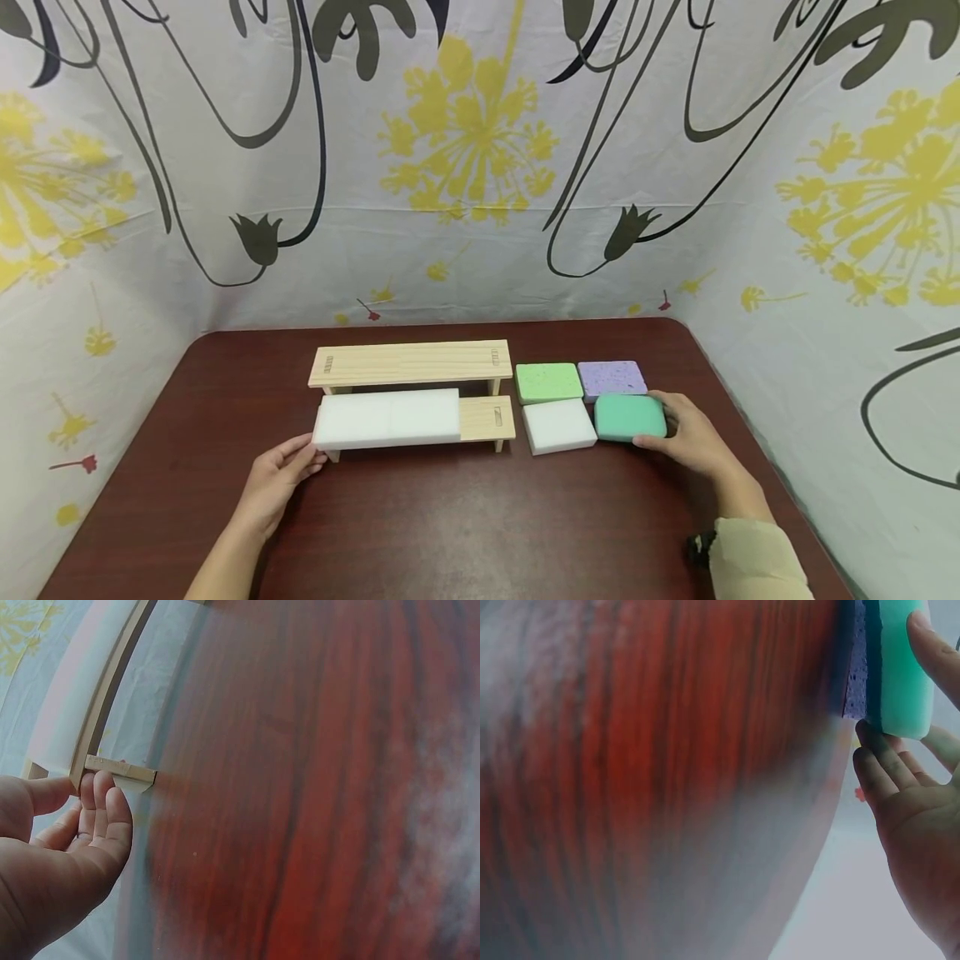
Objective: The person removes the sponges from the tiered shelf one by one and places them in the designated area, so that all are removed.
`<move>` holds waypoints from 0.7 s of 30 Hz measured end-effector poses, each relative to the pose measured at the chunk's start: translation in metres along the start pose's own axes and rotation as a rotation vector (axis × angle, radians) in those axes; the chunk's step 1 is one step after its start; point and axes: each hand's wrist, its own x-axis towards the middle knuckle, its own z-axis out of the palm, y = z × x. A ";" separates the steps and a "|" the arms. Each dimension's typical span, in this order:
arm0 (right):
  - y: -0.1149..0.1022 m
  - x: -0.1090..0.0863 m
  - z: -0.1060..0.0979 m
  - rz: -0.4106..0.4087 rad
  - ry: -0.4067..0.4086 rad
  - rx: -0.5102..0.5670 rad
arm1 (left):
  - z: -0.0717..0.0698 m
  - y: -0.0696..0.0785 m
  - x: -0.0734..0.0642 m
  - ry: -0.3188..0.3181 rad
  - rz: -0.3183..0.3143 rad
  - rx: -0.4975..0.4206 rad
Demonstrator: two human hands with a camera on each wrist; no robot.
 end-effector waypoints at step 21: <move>0.002 -0.005 0.009 0.047 0.040 -0.017 | -0.002 -0.003 0.001 -0.007 -0.002 0.012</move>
